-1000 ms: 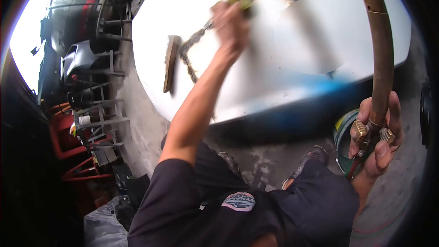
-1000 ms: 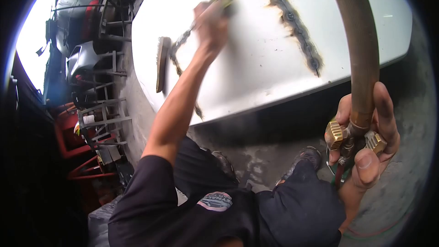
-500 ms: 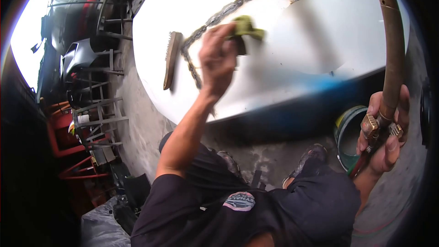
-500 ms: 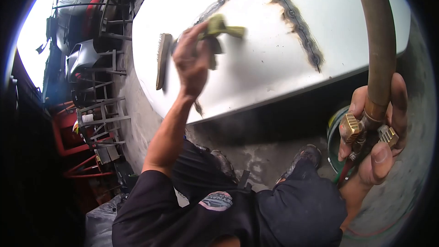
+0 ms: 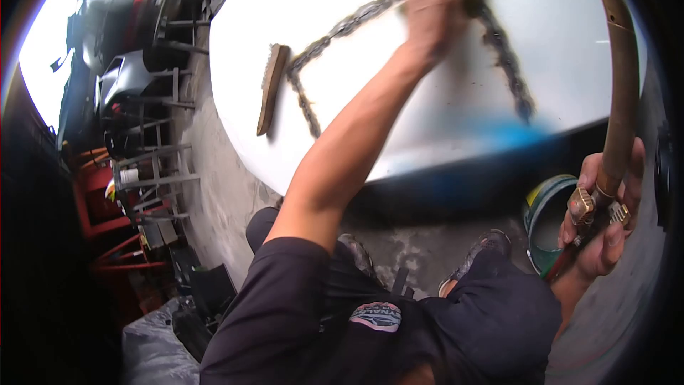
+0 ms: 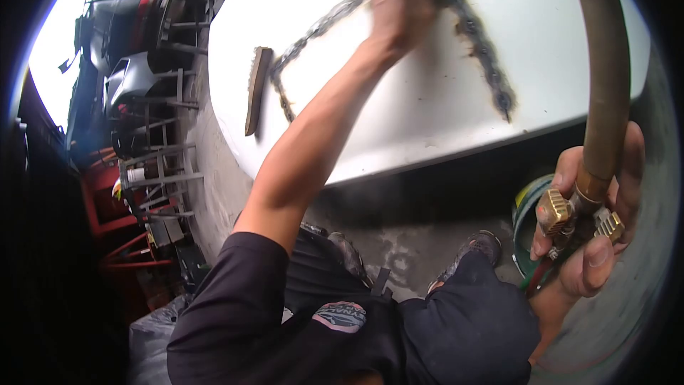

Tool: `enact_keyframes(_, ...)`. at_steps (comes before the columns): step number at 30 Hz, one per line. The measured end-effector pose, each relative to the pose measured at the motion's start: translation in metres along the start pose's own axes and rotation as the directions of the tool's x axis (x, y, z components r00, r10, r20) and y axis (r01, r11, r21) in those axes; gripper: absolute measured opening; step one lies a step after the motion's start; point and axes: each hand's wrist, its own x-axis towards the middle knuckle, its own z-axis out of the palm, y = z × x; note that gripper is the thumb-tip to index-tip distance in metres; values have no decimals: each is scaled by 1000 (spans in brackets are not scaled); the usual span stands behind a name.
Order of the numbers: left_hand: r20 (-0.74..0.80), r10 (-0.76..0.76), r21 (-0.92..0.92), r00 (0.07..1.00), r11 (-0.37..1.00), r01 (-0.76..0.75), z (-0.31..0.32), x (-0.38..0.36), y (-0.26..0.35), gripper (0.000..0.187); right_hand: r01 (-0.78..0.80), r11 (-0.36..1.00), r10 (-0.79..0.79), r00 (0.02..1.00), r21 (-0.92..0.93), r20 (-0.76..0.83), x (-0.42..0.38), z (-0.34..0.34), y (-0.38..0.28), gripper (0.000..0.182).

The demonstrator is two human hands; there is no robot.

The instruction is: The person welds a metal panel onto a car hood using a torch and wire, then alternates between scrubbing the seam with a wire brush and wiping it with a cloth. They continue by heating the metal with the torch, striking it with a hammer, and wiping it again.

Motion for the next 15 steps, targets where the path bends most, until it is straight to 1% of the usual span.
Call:
enact_keyframes(1,-21,80,-15,997,997,-80,-1,13,15,14,-1,1000,1,1000,5,23,1,2,0,97)
enact_keyframes(2,-28,68,-3,997,998,-68,-5,6,-1,14,4,998,-5,1000,-60,-21,1,9,-1,99)
enact_keyframes(3,-40,61,-10,997,998,-62,-9,-9,-26,17,6,998,-6,1000,-57,-14,0,10,1,99)
enact_keyframes(4,-44,63,-25,997,998,-64,-15,-25,-49,20,43,994,-47,998,-96,-38,-4,9,5,96)
enact_keyframes(5,1,-107,44,994,993,107,-45,-54,-64,22,74,988,-83,995,-137,-62,-9,7,7,93)
enact_keyframes(6,66,-494,-497,867,737,457,-63,-84,-85,26,76,988,-87,993,-135,-77,-11,5,5,93)
enact_keyframes(7,256,-590,-196,766,744,639,-128,-82,-59,27,63,991,-72,995,-120,-71,-12,4,3,93)
enact_keyframes(8,183,-620,224,763,782,581,-155,-110,-74,26,51,994,-58,996,-101,-66,-12,3,1,92)
enact_keyframes(9,169,-633,372,755,751,546,-178,-144,-96,27,52,994,-61,995,-95,-84,-13,2,1,92)
enact_keyframes(10,124,-620,315,775,765,561,-199,-165,-100,25,45,996,-51,996,-76,-79,-11,1,0,92)
enact_keyframes(11,73,-654,257,753,742,619,-220,-175,-89,26,34,998,-39,996,-62,-75,-9,0,-1,92)
enact_keyframes(12,-8,-668,143,744,736,662,-233,-185,-85,26,49,997,-53,995,-54,-78,-8,1,-1,91)
enact_keyframes(13,-50,-653,99,756,749,655,-243,-188,-75,24,45,997,-50,995,-56,-82,-8,0,0,91)
enact_keyframes(15,-69,-673,-15,737,739,673,-249,-196,-68,23,50,998,-54,995,-49,-85,-8,-3,3,92)
